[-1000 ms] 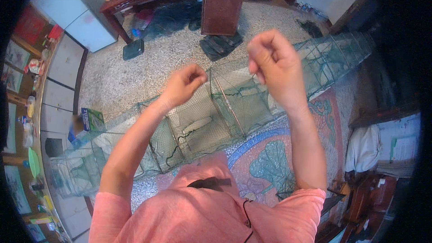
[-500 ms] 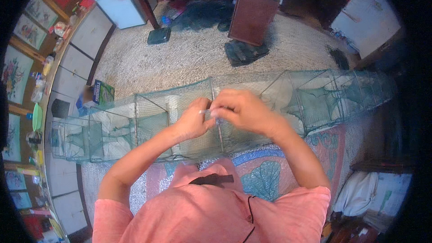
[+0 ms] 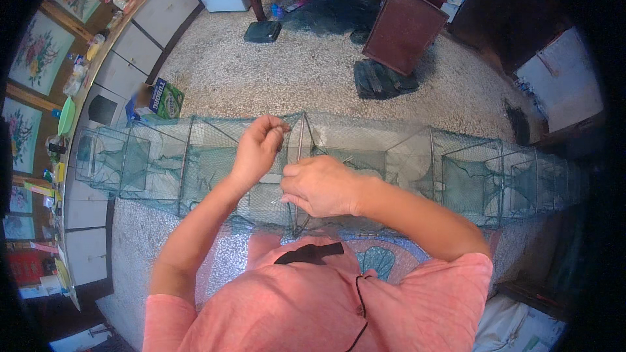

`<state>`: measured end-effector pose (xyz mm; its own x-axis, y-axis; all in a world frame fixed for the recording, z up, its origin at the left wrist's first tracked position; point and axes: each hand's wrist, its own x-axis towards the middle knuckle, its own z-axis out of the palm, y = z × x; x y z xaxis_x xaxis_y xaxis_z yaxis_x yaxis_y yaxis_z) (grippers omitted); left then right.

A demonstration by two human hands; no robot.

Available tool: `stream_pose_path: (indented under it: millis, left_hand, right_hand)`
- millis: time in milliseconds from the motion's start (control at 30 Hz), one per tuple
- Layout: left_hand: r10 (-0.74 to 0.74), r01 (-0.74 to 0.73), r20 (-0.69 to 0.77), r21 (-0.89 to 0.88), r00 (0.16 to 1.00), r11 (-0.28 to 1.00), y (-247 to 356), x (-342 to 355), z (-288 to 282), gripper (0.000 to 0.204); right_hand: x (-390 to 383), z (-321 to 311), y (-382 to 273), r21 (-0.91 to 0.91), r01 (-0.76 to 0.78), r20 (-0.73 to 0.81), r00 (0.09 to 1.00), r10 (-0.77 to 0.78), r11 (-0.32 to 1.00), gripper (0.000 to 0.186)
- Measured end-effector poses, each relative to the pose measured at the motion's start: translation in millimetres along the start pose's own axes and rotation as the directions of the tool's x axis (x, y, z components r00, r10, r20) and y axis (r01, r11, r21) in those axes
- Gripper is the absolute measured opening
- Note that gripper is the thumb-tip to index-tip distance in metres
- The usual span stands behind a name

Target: The person mends a large green mesh fishing net using a needle and thread, sewing along the rectangular sections of the net laid out on the floor.

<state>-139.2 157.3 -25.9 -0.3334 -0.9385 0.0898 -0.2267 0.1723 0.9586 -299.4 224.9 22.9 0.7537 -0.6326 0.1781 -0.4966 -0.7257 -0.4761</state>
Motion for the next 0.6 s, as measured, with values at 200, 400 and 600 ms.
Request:
stream_pose_path:
  millis: [200,400,600]
  left_hand:
    - [-0.247,0.285,0.141,-0.494,0.959,0.822,30.6,10.5,19.5,0.014]
    - [-0.27,0.354,0.268,-0.343,0.925,0.87,31.3,17.3,14.3,0.022]
    - [0.036,0.002,0.237,-0.157,0.971,0.988,3.2,10.3,7.3,0.028]
  right_hand:
    - [-0.6,3.7,-1.5,-0.009,0.013,-0.008,1.0,-0.013,1.0,0.02]
    - [-1.2,8.8,9.6,0.01,0.026,-0.068,0.997,-0.025,1.0,0.017]
    - [2.5,-29.9,1.0,0.322,-0.161,-0.327,0.906,0.269,0.933,0.018]
